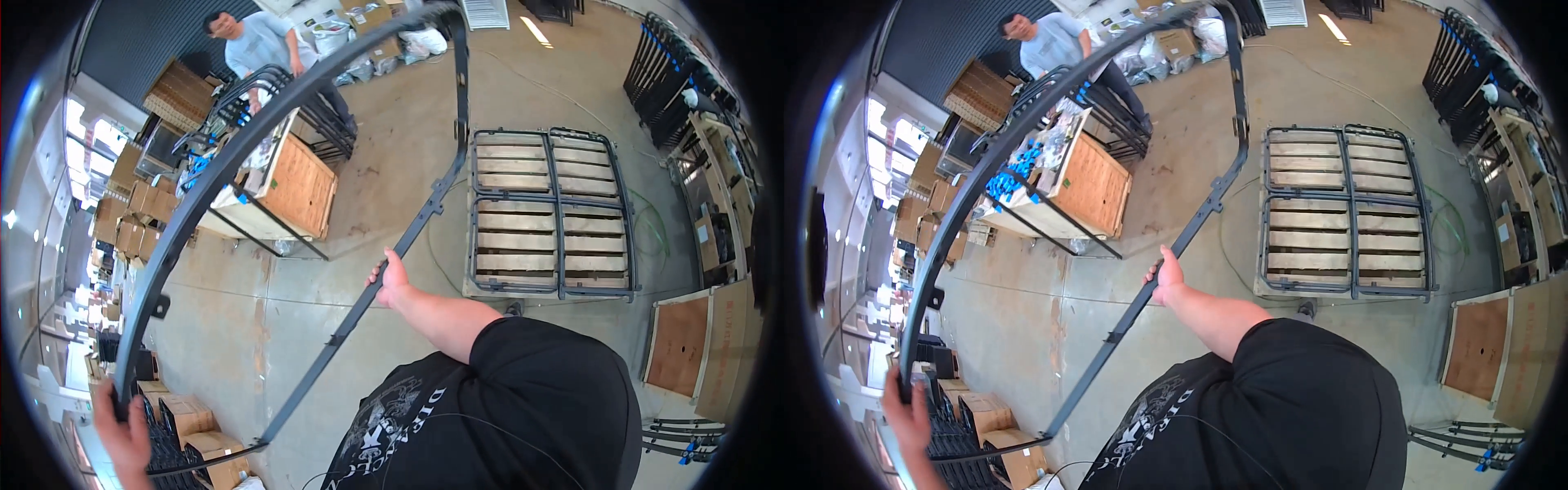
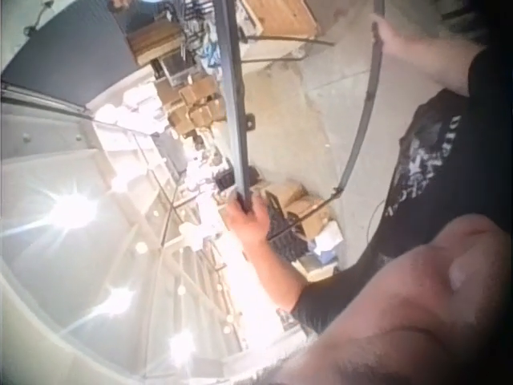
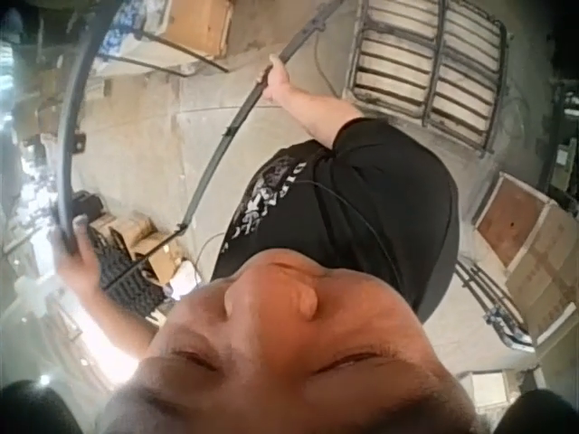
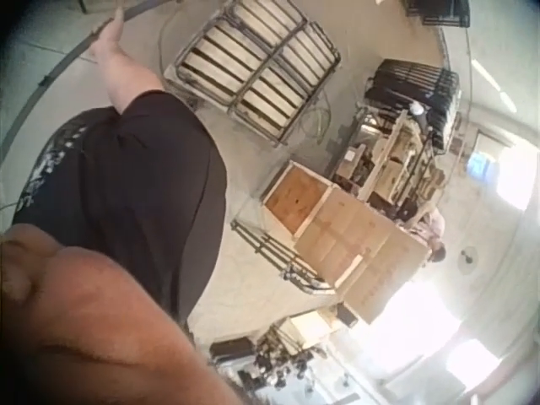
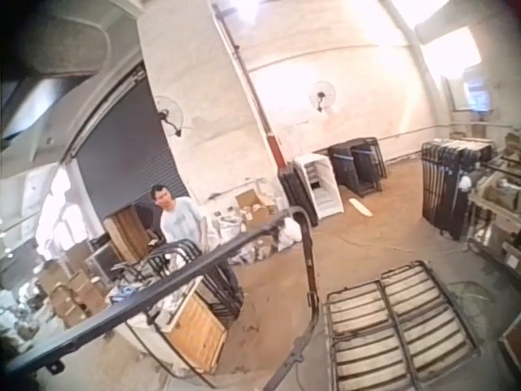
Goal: Attaching blue and black plastic components to metal furniture frames using hand tools.
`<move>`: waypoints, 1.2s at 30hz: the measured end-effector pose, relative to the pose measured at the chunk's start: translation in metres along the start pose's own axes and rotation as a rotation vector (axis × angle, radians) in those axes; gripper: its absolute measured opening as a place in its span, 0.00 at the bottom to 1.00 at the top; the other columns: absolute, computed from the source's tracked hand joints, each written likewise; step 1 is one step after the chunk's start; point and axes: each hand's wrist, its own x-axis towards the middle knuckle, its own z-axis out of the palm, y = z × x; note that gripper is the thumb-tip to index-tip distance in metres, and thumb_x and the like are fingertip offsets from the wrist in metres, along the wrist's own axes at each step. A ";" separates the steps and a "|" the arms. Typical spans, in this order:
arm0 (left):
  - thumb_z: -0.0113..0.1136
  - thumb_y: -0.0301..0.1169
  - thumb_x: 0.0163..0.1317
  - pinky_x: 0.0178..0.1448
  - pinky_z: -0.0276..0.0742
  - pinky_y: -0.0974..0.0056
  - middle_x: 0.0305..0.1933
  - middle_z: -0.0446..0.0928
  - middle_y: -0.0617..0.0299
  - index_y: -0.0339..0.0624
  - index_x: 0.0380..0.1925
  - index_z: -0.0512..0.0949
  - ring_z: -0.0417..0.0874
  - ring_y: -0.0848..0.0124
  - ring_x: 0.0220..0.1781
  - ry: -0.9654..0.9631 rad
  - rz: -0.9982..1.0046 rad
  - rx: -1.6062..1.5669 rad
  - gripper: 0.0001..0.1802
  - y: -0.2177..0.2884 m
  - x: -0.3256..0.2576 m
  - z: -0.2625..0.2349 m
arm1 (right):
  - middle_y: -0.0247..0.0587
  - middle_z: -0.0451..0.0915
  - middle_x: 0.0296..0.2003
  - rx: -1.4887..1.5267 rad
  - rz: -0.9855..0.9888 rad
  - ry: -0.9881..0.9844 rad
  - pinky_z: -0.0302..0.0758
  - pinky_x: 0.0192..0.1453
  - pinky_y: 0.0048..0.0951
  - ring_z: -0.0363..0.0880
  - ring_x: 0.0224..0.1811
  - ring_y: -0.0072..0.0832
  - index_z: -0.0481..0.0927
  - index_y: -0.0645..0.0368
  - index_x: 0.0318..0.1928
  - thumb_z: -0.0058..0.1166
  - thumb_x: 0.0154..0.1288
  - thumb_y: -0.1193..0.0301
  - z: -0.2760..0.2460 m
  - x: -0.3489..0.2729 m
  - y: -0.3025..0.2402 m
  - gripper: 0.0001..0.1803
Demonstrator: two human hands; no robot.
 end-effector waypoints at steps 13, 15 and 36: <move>0.57 0.31 0.73 0.40 0.75 0.64 0.31 0.75 0.62 0.36 0.37 0.75 0.75 0.71 0.35 0.273 -0.957 -0.575 0.08 -0.247 -0.285 0.402 | 0.30 0.62 0.16 -0.683 -0.041 -0.808 0.65 0.27 0.30 0.63 0.18 0.25 0.63 0.51 0.25 0.48 0.76 0.53 0.228 -0.024 0.041 0.23; 0.58 0.32 0.73 0.41 0.76 0.64 0.32 0.75 0.63 0.35 0.39 0.75 0.76 0.72 0.35 0.309 -1.136 -0.889 0.10 -0.255 -0.307 0.485 | 0.29 0.62 0.16 -0.795 -0.083 -0.859 0.64 0.25 0.28 0.62 0.17 0.23 0.63 0.50 0.24 0.49 0.76 0.54 0.274 -0.017 0.066 0.24; 0.57 0.44 0.61 0.28 0.79 0.57 0.23 0.80 0.54 0.43 0.25 0.81 0.83 0.62 0.24 -0.900 -1.022 -0.464 0.17 -0.261 -0.394 0.646 | 0.51 0.83 0.28 -2.425 -0.721 -0.797 0.78 0.39 0.44 0.83 0.33 0.48 0.82 0.59 0.30 0.71 0.52 0.47 0.408 0.245 0.441 0.26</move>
